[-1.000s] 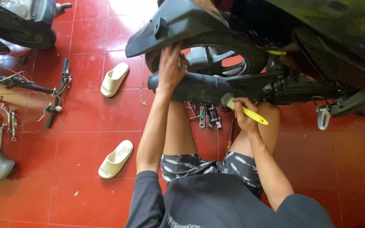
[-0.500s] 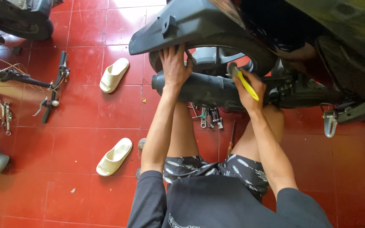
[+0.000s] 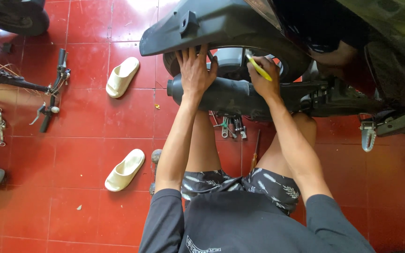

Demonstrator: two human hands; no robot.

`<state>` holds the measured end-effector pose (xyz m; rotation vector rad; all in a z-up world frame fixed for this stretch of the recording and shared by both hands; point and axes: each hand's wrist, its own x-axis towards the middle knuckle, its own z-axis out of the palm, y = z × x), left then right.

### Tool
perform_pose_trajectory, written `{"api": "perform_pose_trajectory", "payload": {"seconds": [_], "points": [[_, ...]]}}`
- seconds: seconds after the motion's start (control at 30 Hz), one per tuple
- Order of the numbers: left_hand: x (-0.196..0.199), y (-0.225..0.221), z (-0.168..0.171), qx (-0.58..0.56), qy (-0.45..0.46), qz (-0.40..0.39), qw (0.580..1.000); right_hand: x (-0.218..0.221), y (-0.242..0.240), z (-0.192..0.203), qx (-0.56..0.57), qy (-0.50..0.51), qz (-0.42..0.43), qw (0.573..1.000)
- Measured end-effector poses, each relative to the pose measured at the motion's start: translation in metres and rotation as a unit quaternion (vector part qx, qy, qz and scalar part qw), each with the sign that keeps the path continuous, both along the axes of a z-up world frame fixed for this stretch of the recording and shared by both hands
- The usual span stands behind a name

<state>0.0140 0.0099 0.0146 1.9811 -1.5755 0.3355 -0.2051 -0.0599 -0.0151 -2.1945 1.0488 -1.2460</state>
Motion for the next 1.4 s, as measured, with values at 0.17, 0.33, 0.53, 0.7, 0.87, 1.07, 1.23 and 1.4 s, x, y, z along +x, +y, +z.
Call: {"api": "perform_pose_trajectory", "payload": {"seconds": [0.17, 0.33, 0.53, 0.7, 0.87, 1.07, 1.23, 1.4], "points": [[0.0, -0.001, 0.006, -0.027, 0.002, -0.025, 0.999, -0.007, -0.007, 0.002, 0.101, -0.042, 0.001, 0.994], [0.001, 0.002, 0.003, -0.025, 0.011, -0.025, 0.999, 0.013, 0.003, -0.004, 0.071, -0.055, -0.044, 0.995], [-0.004, -0.003, -0.003, -0.021, 0.01, -0.029, 0.999, -0.036, 0.016, 0.002, 0.107, 0.085, 0.022, 0.99], [-0.012, -0.009, -0.009, -0.045, 0.025, -0.039, 0.998, -0.018, 0.037, 0.033, -0.023, 0.095, 0.118, 0.988], [-0.024, -0.018, -0.008, -0.023, -0.005, -0.028, 0.999, 0.026, 0.024, 0.035, -0.079, 0.225, 0.074, 0.968], [-0.023, -0.006, 0.018, -0.034, 0.009, -0.129, 0.991, 0.048, -0.01, -0.012, -0.094, 0.314, -0.005, 0.945], [0.011, 0.02, 0.018, -0.046, 0.026, -0.145, 0.988, 0.016, 0.019, 0.011, -0.064, 0.276, 0.095, 0.954], [0.004, 0.01, -0.009, 0.011, -0.007, -0.02, 1.0, 0.004, -0.008, 0.02, -0.086, 0.186, 0.052, 0.977]]}}
